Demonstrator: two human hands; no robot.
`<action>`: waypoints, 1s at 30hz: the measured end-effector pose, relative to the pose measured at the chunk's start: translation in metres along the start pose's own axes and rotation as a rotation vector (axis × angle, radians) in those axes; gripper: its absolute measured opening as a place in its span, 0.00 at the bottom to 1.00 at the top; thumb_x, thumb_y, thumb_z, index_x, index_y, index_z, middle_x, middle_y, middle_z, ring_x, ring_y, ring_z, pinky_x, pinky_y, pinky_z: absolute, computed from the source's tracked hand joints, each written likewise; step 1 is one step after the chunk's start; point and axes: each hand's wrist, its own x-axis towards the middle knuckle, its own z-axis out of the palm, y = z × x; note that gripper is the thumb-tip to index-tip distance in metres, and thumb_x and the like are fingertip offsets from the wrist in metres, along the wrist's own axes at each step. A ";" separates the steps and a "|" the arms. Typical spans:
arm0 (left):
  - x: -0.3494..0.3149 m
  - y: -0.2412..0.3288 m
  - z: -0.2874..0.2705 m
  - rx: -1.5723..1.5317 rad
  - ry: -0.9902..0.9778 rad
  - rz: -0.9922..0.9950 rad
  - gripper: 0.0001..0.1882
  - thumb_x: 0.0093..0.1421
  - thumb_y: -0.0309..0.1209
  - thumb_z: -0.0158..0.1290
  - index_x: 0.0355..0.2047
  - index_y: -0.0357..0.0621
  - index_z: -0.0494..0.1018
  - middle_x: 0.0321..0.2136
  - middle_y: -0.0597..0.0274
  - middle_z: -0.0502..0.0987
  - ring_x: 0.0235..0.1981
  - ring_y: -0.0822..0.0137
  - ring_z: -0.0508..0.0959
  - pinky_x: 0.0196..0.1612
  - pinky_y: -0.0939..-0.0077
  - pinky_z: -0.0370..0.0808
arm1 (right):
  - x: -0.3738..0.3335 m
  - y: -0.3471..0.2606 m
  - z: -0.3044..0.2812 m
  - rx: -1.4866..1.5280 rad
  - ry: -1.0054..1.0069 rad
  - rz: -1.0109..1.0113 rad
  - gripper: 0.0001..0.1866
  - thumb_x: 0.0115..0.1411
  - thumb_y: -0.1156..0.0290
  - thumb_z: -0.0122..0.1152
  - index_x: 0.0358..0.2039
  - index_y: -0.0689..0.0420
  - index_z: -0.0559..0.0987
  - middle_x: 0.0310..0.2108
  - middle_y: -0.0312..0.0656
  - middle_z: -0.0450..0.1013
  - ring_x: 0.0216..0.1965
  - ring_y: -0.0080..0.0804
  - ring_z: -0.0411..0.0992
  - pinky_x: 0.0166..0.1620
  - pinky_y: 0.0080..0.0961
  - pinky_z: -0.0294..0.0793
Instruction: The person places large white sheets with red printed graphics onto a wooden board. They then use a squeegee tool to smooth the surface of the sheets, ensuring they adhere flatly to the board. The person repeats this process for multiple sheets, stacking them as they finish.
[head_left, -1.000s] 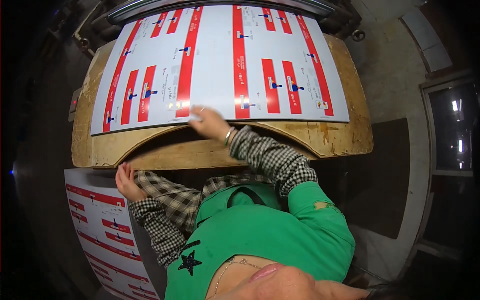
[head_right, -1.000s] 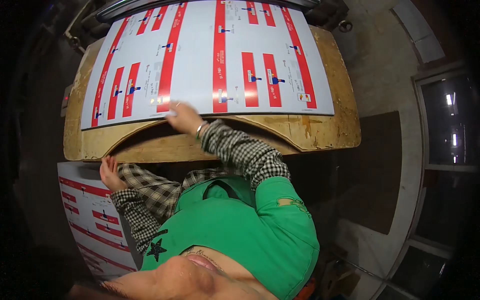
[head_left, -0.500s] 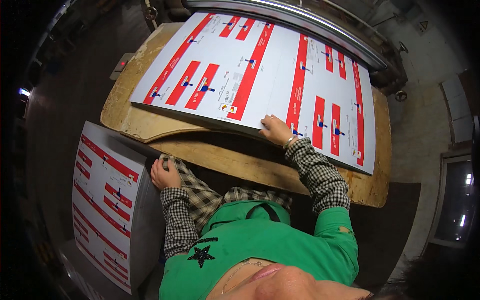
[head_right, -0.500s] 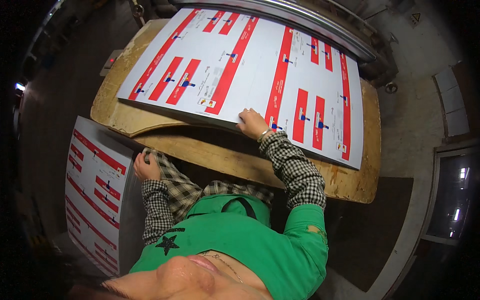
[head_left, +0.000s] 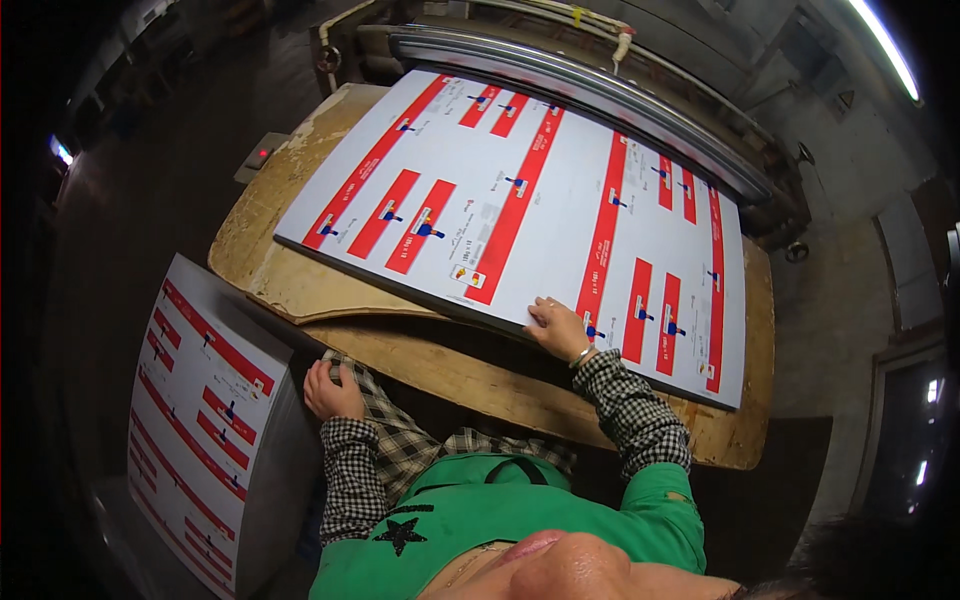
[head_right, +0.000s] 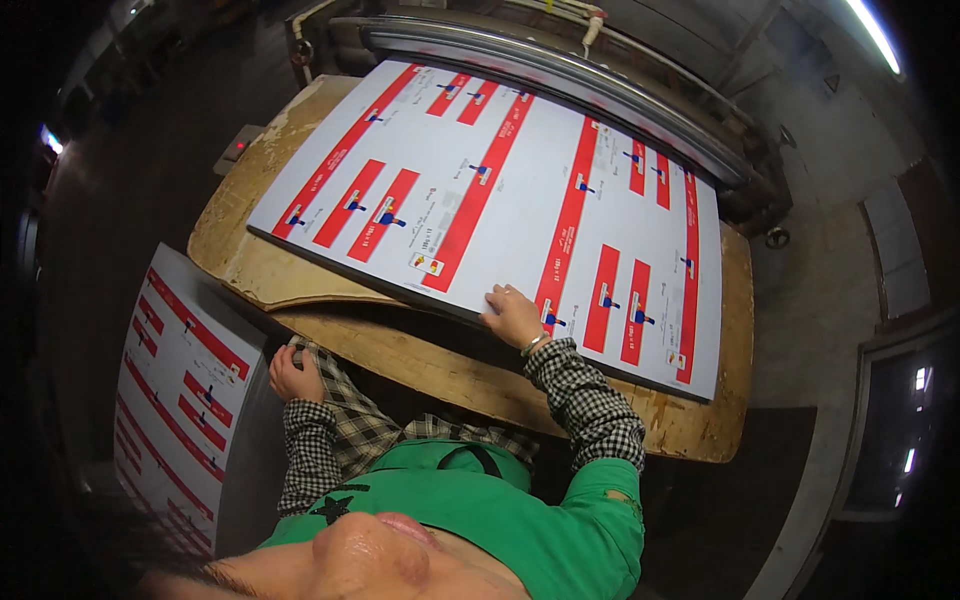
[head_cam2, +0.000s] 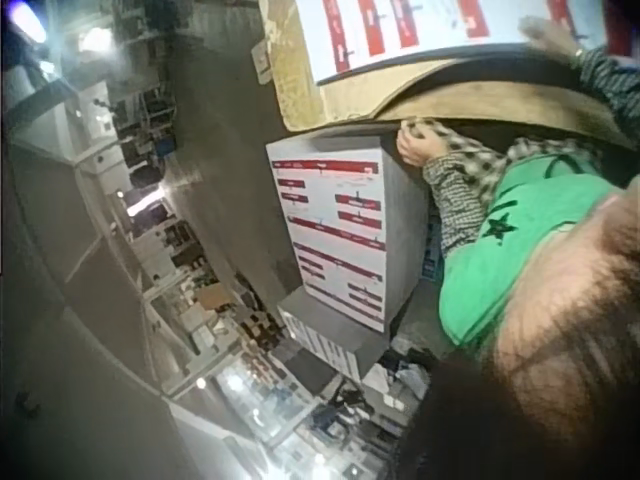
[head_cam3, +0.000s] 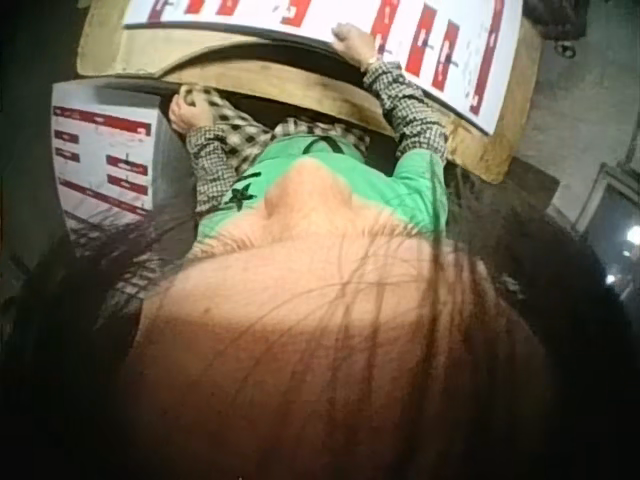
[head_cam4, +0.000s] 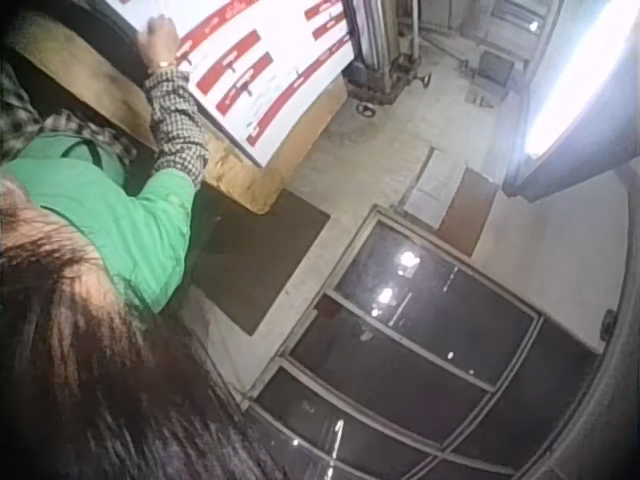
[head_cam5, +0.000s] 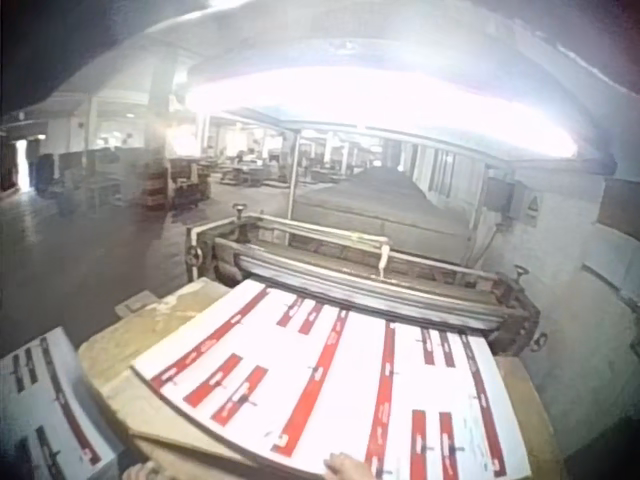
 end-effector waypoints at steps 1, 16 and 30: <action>0.001 -0.002 0.000 0.010 0.005 -0.003 0.15 0.58 0.39 0.52 0.41 0.42 0.74 0.51 0.62 0.70 0.57 0.60 0.62 0.61 0.58 0.56 | 0.002 -0.002 -0.001 0.011 -0.026 0.010 0.14 0.49 0.62 0.60 0.31 0.59 0.75 0.35 0.47 0.71 0.47 0.48 0.69 0.46 0.39 0.71; 0.004 -0.006 0.008 0.089 0.039 0.047 0.15 0.57 0.39 0.52 0.39 0.43 0.75 0.48 0.63 0.73 0.53 0.60 0.67 0.56 0.59 0.61 | 0.044 0.020 0.039 -0.156 -0.092 0.124 0.49 0.42 0.40 0.64 0.57 0.61 0.62 0.61 0.59 0.53 0.63 0.57 0.48 0.61 0.55 0.49; 0.002 -0.005 0.013 0.146 -0.007 0.019 0.18 0.59 0.43 0.51 0.41 0.45 0.74 0.50 0.65 0.72 0.54 0.63 0.66 0.57 0.59 0.60 | 0.013 -0.015 -0.047 0.162 0.207 -0.163 0.09 0.54 0.67 0.56 0.27 0.61 0.73 0.25 0.48 0.70 0.33 0.49 0.69 0.38 0.40 0.68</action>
